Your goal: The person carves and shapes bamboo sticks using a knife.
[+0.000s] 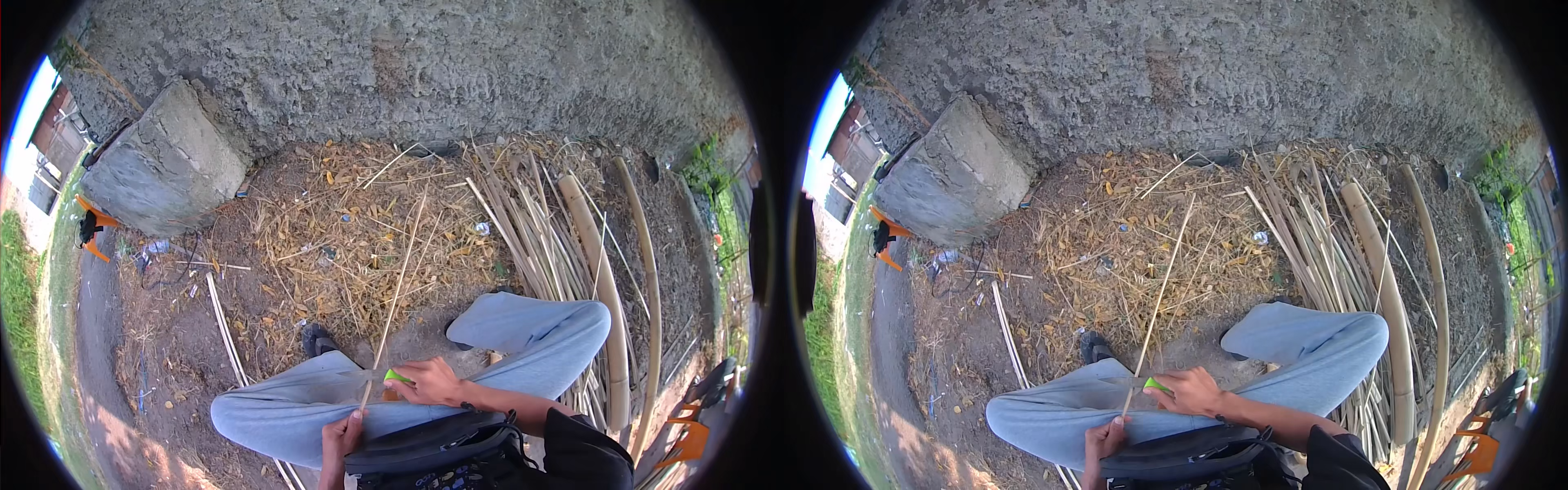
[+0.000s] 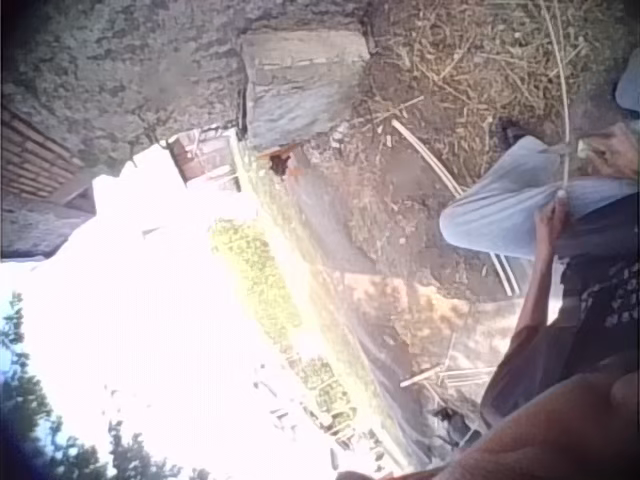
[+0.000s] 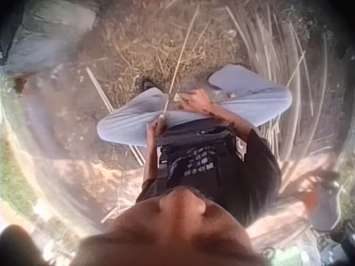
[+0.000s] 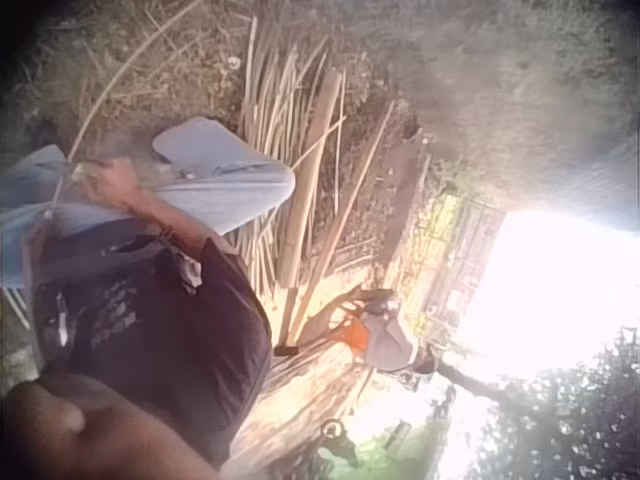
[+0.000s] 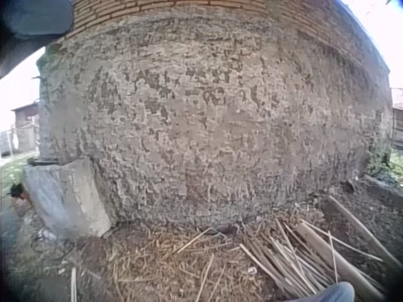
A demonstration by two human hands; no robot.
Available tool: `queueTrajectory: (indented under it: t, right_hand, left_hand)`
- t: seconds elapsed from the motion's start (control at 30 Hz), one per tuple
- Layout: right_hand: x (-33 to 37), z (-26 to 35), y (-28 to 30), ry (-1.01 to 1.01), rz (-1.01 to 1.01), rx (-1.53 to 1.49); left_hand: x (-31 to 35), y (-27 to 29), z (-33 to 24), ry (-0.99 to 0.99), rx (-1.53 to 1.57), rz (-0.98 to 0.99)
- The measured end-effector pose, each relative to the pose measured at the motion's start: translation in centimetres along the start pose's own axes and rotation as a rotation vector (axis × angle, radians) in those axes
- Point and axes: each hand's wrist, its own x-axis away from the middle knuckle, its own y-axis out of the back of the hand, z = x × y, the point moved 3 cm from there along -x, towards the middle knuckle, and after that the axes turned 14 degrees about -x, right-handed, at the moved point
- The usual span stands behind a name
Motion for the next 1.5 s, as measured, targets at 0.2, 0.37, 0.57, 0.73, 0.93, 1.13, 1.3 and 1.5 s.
queueTrajectory:
  t: [0.2, 0.37, 0.57, 0.73, 0.93, 1.13, 1.3, 1.5]
  right_hand:
    - [-0.1, 0.2, 0.0, 0.051, -0.027, 0.099]
    - [-0.8, -1.5, 1.3, 0.070, -0.339, 0.117]
    - [-2.0, -3.1, 3.7, -0.003, -0.430, 0.194]
    - [-2.7, -3.0, 5.0, 0.032, -0.474, 0.231]
    - [-3.3, -3.9, 6.9, -0.043, -0.550, 0.284]
    - [-3.9, -5.2, 9.2, -0.073, -0.617, 0.315]
    - [-4.7, -7.4, 11.9, -0.215, -0.670, 0.328]
    - [-5.2, -11.0, 17.0, -0.374, -0.739, 0.418]
  left_hand:
    - [-0.1, -0.4, 0.1, -0.089, -0.009, -0.066]
    - [0.7, -0.2, -0.5, -0.028, 0.051, -0.017]
    - [1.2, 0.1, -0.5, -0.001, 0.059, 0.014]
    - [1.5, 0.1, -1.6, -0.010, 0.070, 0.015]
    - [1.9, 0.3, -0.6, 0.026, 0.084, 0.052]
    - [2.5, 0.8, -3.3, 0.036, 0.067, 0.082]
    - [2.4, 0.3, -1.3, 0.003, 0.193, 0.152]
    - [2.8, 0.7, -1.8, -0.020, 0.122, 0.133]
